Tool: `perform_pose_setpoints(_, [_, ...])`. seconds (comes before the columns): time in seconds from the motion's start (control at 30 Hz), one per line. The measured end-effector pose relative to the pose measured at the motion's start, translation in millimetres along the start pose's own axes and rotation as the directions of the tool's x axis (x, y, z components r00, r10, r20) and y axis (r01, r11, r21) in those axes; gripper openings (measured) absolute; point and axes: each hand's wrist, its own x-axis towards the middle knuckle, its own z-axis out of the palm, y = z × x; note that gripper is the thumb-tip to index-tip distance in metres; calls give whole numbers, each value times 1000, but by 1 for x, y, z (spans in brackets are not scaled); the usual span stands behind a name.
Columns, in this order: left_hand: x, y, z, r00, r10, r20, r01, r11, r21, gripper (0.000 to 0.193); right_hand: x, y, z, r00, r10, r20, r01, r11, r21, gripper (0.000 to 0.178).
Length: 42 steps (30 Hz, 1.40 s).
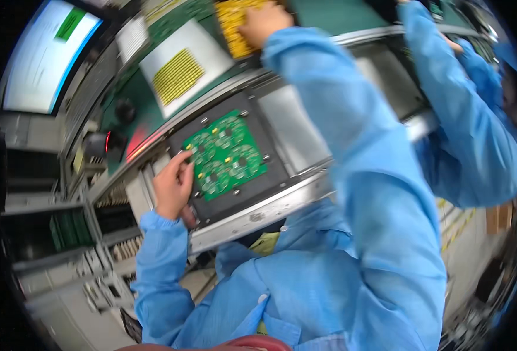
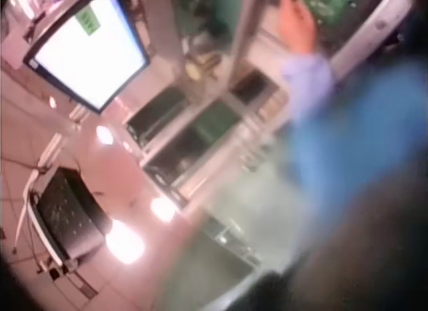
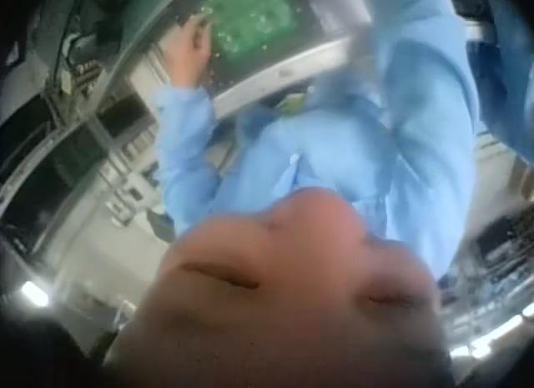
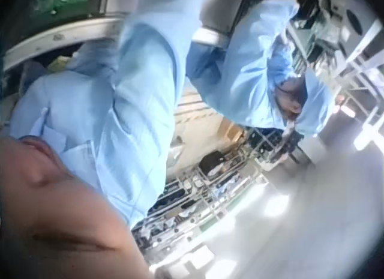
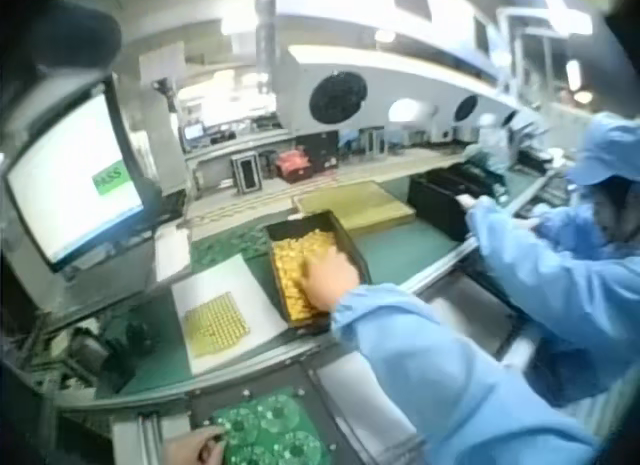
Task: Placing small yellow electronic components onto a green printed circuit board at a manual assembly station.
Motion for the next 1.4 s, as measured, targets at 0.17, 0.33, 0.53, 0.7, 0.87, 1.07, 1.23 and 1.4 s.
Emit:
perform_pose_setpoints(0.17, [5,5,-15,993,22,113,-29,998,62,30,3,-2,25,979,-48,-197,77,987,141,45])
perform_pose_setpoints(0.33, [3,-2,-12,995,1,100,-3,1000,13,29,6,2,16,993,-41,-106,54,992,116,36])
perform_pose_setpoints(0.53, [2,1,-12,994,18,104,-18,1000,-6,23,-1,1,6,980,-33,-194,60,989,138,37])
perform_pose_setpoints(0.7, [5,1,-13,993,39,115,-36,999,-22,19,6,8,0,985,115,-131,-78,963,256,42])
perform_pose_setpoints(0.87, [11,8,-21,998,-35,-50,25,981,-193,16,-15,-11,-15,979,200,38,-110,363,925,46])
perform_pose_setpoints(1.07, [38,82,-1,804,-21,594,540,-391,-745,77,-179,-86,-46,978,-139,-154,176,164,971,32])
perform_pose_setpoints(1.23, [38,84,17,714,-64,697,559,-547,-623,64,-215,-90,-21,683,-580,-444,709,381,593,27])
perform_pose_setpoints(1.4, [40,84,22,745,-106,659,458,-637,-620,66,-202,-89,-8,653,-529,-541,753,378,539,25])
